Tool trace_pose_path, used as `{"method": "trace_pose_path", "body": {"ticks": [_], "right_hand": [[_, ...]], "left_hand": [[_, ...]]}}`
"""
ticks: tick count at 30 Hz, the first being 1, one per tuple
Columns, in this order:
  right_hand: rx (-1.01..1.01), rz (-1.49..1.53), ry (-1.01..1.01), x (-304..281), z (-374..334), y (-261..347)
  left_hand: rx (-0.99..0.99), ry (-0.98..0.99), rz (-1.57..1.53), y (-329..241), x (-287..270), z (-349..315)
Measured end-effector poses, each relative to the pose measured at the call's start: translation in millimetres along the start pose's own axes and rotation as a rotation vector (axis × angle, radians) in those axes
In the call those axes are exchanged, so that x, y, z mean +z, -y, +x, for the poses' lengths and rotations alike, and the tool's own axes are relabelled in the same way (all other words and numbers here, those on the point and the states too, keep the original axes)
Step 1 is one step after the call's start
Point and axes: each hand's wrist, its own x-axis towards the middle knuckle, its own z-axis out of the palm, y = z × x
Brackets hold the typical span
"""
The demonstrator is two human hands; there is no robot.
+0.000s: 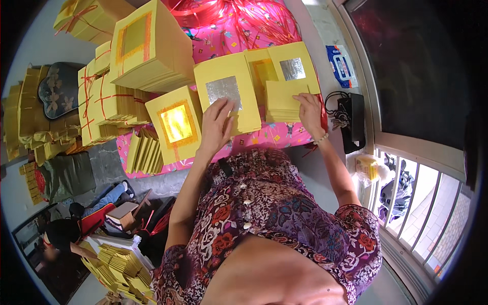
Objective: Organizing and stacking yellow joss paper sheets on a workspace.
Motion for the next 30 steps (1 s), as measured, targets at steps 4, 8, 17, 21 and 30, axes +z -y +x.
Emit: {"method": "trace_pose_path", "body": {"ticks": [4, 8, 17, 21, 30], "right_hand": [[-0.033, 0.100, -0.013, -19, 18, 31], [-0.245, 0.306, 0.076, -36, 36, 92], [-0.578, 0.213, 0.314, -19, 44, 131], [-0.603, 0.202, 0.320, -16, 46, 129], [-0.490, 0.406, 0.380, -19, 61, 129]], "left_hand": [[-0.023, 0.020, -0.011, -1, -17, -10], [-0.043, 0.056, -0.007, -2, -30, -20], [-0.066, 0.144, 0.007, 5, -31, -29], [-0.065, 0.147, -0.042, 10, -33, -31], [-0.098, 0.174, -0.138, 12, -43, -25]]}}
